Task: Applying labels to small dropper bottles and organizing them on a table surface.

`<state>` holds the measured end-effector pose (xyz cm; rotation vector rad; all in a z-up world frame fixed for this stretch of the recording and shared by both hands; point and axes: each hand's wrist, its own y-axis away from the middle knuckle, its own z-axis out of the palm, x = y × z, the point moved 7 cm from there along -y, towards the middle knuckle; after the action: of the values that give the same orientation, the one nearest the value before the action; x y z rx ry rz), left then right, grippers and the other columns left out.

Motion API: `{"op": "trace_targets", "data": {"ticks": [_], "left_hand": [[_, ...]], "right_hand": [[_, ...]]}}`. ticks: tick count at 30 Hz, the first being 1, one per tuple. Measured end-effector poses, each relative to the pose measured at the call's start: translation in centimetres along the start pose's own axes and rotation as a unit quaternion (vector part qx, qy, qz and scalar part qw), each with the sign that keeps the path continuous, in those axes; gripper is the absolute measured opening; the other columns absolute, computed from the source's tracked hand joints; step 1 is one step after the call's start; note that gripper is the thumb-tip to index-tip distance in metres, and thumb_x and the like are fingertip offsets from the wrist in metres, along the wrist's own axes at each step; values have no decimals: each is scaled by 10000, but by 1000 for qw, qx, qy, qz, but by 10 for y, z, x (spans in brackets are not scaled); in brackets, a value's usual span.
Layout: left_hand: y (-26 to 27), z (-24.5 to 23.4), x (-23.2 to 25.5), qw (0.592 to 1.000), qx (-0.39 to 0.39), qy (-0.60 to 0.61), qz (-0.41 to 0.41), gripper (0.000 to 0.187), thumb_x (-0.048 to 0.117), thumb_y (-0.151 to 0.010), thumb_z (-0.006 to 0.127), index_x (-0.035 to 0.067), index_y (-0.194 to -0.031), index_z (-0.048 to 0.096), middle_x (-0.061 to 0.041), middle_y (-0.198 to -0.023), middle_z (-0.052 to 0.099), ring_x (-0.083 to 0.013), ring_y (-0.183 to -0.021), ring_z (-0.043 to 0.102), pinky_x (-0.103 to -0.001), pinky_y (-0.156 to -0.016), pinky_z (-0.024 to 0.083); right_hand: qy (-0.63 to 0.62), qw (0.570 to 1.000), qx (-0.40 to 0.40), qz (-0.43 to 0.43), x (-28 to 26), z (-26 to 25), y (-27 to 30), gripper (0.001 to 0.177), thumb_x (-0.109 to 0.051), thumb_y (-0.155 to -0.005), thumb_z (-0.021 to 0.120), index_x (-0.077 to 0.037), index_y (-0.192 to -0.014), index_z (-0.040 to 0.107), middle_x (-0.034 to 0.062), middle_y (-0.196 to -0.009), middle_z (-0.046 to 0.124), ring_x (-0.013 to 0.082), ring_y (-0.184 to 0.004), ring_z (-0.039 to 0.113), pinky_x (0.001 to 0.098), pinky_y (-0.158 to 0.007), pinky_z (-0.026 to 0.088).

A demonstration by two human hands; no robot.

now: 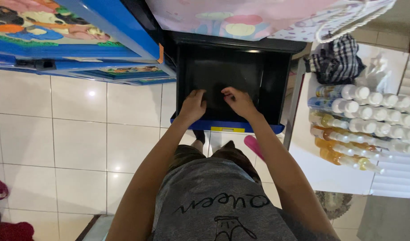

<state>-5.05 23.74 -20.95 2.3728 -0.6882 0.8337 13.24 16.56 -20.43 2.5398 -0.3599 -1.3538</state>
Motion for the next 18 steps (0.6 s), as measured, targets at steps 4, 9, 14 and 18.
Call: {"op": "trace_targets", "data": {"ticks": [4, 9, 14, 18], "left_hand": [[-11, 25, -32, 1000, 6, -4, 8, 442, 125, -894, 607, 25, -1324, 572, -281, -1268, 624, -461, -1073, 650, -516, -921, 527], [-22, 70, -79, 991, -88, -51, -86, 432, 166, -920, 582, 3, -1320, 571, -332, -1192, 645, -497, -1053, 662, -541, -918, 551], [-21, 108, -103, 976, -161, -96, -108, 352, 168, -905, 580, 1, -1200, 677, -300, -1150, 694, -466, -1086, 679, -528, -941, 559], [-17, 113, -105, 972, -173, -94, -125, 309, 144, -906, 553, -5, -1105, 736, -306, -1161, 696, -452, -1106, 684, -520, -953, 562]], "right_hand": [[14, 999, -44, 22, 21, 28, -16, 340, -149, -940, 685, -139, -1279, 667, 117, -1194, 752, 270, -1029, 736, 374, -879, 576], [107, 976, -175, 66, 47, 81, -41, 433, -189, -940, 647, -141, -1369, 610, 183, -1220, 691, 384, -1049, 677, 441, -900, 540], [166, 963, -210, -11, 107, 157, -64, 438, -140, -868, 635, -53, -1297, 641, 249, -1196, 696, 393, -1032, 671, 494, -879, 541], [152, 916, -275, 249, 159, 200, -68, 371, -304, -1074, 443, -62, -1189, 699, 226, -1126, 729, 329, -969, 666, 469, -878, 516]]}}
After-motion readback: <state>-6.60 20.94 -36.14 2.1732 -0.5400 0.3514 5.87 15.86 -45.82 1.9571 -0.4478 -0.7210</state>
